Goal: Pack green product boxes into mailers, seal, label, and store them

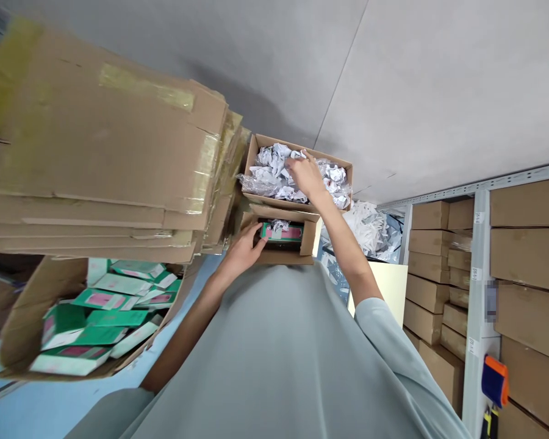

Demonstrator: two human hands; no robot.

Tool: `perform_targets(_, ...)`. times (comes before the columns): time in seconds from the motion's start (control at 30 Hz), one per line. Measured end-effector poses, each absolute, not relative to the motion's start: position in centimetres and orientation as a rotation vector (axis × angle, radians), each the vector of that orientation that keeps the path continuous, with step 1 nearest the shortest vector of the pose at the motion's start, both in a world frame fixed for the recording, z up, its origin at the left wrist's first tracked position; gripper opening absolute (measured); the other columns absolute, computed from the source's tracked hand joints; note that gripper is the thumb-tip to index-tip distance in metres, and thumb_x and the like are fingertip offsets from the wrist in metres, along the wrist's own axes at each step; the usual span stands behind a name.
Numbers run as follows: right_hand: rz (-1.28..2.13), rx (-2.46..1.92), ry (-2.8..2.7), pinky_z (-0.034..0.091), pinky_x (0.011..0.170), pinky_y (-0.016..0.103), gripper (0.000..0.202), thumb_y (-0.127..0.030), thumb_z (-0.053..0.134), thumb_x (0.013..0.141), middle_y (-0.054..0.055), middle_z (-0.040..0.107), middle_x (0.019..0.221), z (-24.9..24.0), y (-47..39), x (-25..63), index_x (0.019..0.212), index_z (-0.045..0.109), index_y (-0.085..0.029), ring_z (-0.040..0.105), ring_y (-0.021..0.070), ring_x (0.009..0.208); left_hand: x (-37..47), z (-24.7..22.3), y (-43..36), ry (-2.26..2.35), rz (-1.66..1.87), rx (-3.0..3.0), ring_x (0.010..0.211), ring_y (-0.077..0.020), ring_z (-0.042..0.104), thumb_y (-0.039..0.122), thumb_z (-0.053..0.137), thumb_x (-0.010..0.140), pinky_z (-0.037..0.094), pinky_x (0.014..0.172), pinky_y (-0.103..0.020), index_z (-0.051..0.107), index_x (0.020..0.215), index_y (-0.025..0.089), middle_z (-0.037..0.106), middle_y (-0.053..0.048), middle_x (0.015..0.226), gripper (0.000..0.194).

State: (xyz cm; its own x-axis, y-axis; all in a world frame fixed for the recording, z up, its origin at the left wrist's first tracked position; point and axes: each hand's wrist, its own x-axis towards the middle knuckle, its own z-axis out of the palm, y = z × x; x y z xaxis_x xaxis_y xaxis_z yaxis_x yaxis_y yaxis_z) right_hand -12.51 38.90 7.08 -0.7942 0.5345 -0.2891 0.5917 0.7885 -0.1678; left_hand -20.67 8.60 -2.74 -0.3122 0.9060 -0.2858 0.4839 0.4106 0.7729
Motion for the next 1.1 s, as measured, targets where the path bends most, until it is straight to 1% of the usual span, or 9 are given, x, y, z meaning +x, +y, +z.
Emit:
perform_targets(0.1,-0.395,0.903,2.734,0.047,0.124,0.051,0.031,-0.015,0.063,0.109,0.014,0.081,0.134,7.4,38.9,-11.3,0.137,0.078,-0.018,0.071,0.0327,0.134,-20.5,-2.6,8.8,1.922,0.743,1.164,0.156,-0.0380,0.059,0.042,0.054,0.105,0.045,0.135,-0.058,0.065,0.153,0.015,0.066,-0.021,0.162,0.056)
perform_targets(0.2,-0.289,0.846,2.711,0.045,0.123,0.049,0.030,-0.012,0.067,0.107,0.021,0.076,0.141,7.2,38.2,-11.0,0.134,0.080,-0.012,0.063,0.0345,0.142,-20.3,-2.6,9.1,1.904,0.753,1.155,0.154,-0.0390,0.060,0.043,0.055,0.104,0.045,0.134,-0.058,0.067,0.150,0.015,0.067,-0.022,0.161,0.056)
perform_targets(0.3,-0.204,0.859,2.679,0.043,0.126,0.048,0.030,-0.008,0.059,0.109,0.025,0.076,0.140,6.7,37.3,-11.2,0.132,0.079,-0.006,0.060,0.0338,0.145,-20.2,-2.5,9.3,1.899,0.767,1.157,0.153,-0.0383,0.061,0.042,0.057,0.103,0.045,0.134,-0.058,0.068,0.149,0.017,0.069,-0.019,0.159,0.054)
perform_targets(0.47,-0.235,0.983,2.669,0.048,0.121,0.043,0.036,-0.008,0.047,0.114,0.020,0.080,0.131,6.2,37.1,-10.5,0.125,0.081,-0.009,0.065,0.0299,0.135,-20.1,-2.2,9.2,1.886,0.760,1.151,0.155,-0.0398,0.059,0.043,0.056,0.103,0.043,0.135,-0.059,0.068,0.148,0.014,0.067,-0.022,0.161,0.055)
perform_targets(0.57,-0.440,1.141,2.768,0.053,0.113,0.040,0.037,-0.017,0.047,0.118,0.014,0.083,0.126,6.7,37.1,-9.1,0.125,0.083,-0.015,0.068,0.0286,0.127,-20.3,-2.0,9.2,1.879,0.777,1.101,0.155,-0.0391,0.060,0.044,0.059,0.102,0.044,0.136,-0.058,0.069,0.148,0.017,0.067,-0.020,0.161,0.054)
perform_targets(0.7,-0.970,1.357,2.822,0.057,0.103,0.035,0.035,-0.028,0.052,0.117,0.011,0.084,0.123,8.2,35.0,-6.3,0.125,0.083,-0.016,0.074,0.0249,0.115,-20.5,-0.8,9.6,1.800,0.899,0.889,0.153,-0.0380,0.063,0.052,0.061,0.104,0.047,0.133,-0.057,0.069,0.149,0.016,0.069,-0.020,0.160,0.058)
perform_targets(0.83,-1.365,1.470,2.698,0.059,0.090,0.031,0.036,-0.041,0.058,0.115,0.009,0.084,0.114,9.3,29.4,-2.9,0.128,0.083,-0.019,0.077,0.0225,0.104,-20.2,2.5,10.2,1.461,1.152,0.582,0.147,-0.0352,0.069,0.071,0.052,0.110,0.061,0.120,-0.055,0.049,0.171,0.020,0.062,-0.021,0.169,0.079)
perform_targets(0.93,-1.511,1.404,2.613,0.061,0.089,0.031,0.038,-0.041,0.061,0.114,0.006,0.083,0.106,9.1,24.5,-1.0,0.141,0.077,-0.021,0.077,0.0205,0.094,-19.5,4.4,10.5,1.254,1.183,0.493,0.143,-0.0343,0.072,0.073,0.052,0.110,0.066,0.112,-0.056,0.038,0.178,0.028,0.060,-0.017,0.170,0.082)
perform_targets(1.1,-1.393,1.336,2.519,0.063,0.097,0.032,0.052,-0.031,0.059,0.115,0.008,0.084,0.119,8.1,19.5,-0.1,0.167,0.057,-0.021,0.080,0.0214,0.102,-18.2,3.3,10.2,1.224,1.069,0.465,0.137,-0.0339,0.073,0.066,0.070,0.102,0.071,0.104,-0.052,0.059,0.160,0.025,0.070,-0.015,0.157,0.071)
